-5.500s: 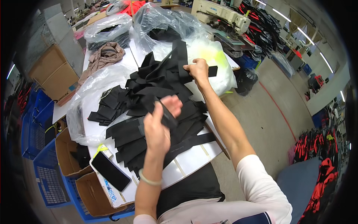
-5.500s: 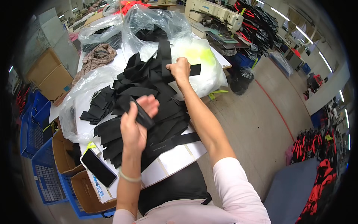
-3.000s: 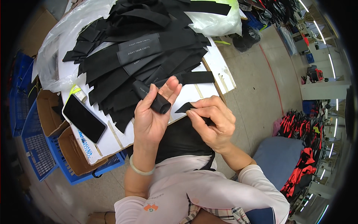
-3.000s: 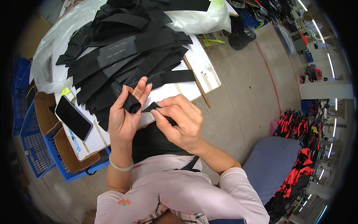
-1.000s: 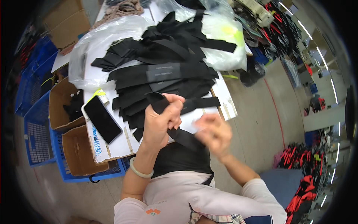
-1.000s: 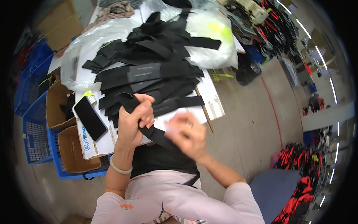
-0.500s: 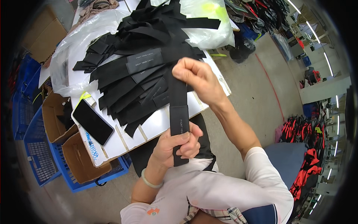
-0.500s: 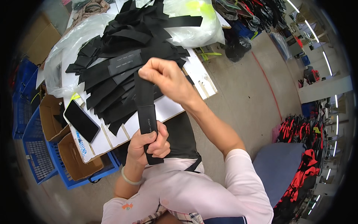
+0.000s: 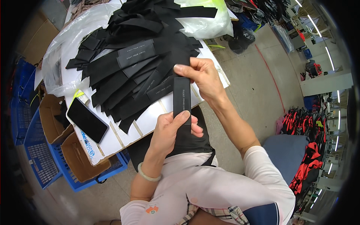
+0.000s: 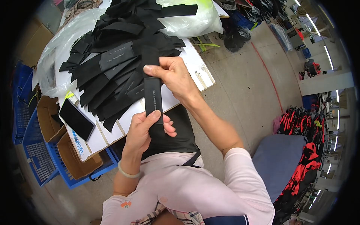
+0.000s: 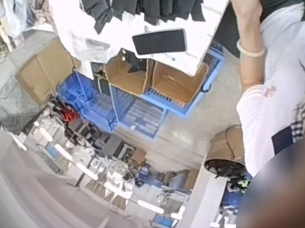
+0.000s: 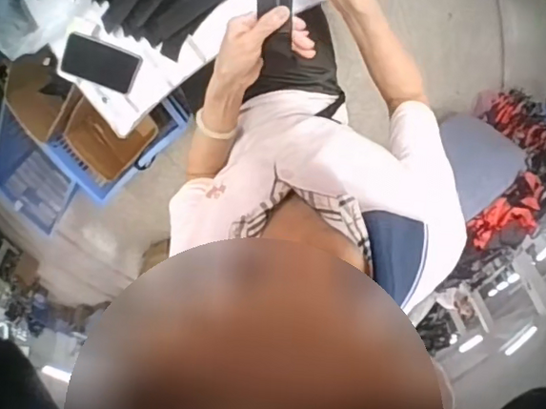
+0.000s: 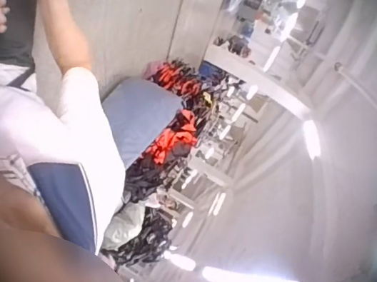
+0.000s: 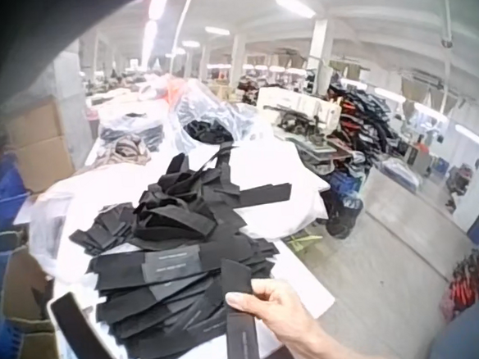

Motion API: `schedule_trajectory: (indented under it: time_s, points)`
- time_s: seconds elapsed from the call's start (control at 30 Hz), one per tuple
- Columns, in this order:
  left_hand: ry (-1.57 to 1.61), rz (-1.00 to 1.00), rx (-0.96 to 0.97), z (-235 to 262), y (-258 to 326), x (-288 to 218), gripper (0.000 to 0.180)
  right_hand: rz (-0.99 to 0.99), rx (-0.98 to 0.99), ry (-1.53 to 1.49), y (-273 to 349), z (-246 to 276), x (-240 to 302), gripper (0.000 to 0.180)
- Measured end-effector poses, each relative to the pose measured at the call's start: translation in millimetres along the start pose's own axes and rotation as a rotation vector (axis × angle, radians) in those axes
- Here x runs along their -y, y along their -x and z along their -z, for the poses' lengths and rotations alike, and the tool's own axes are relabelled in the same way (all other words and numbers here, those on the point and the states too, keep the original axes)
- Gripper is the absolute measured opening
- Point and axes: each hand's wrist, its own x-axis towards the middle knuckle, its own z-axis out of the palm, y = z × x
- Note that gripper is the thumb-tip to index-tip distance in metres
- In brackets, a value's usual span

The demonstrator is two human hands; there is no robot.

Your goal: Turning black fabric straps inside out using a wooden stick as a guide.

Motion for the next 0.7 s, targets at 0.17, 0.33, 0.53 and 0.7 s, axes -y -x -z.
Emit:
schedule_trajectory:
  time_s: [0.17,0.33,0.53,0.7]
  points:
    - [0.015,-0.017,-0.104,-13.7,2.4,4.9,0.022,-0.054,-0.127,-0.179,-0.1,-1.8,-9.8,0.022]
    - [-0.018,-0.135,-0.172,-13.5,0.3,10.1,0.021,-0.084,0.061,-0.097,12.6,3.0,-6.2,0.019]
    - [-0.038,-0.115,-0.220,-15.7,-7.2,20.4,0.022,-0.230,-0.088,-0.219,15.7,-0.7,1.2,0.012]
    - [-0.319,-0.224,-0.226,-12.7,-16.0,34.0,0.028,-0.142,-0.239,-0.378,12.6,-4.6,-22.1,0.011]
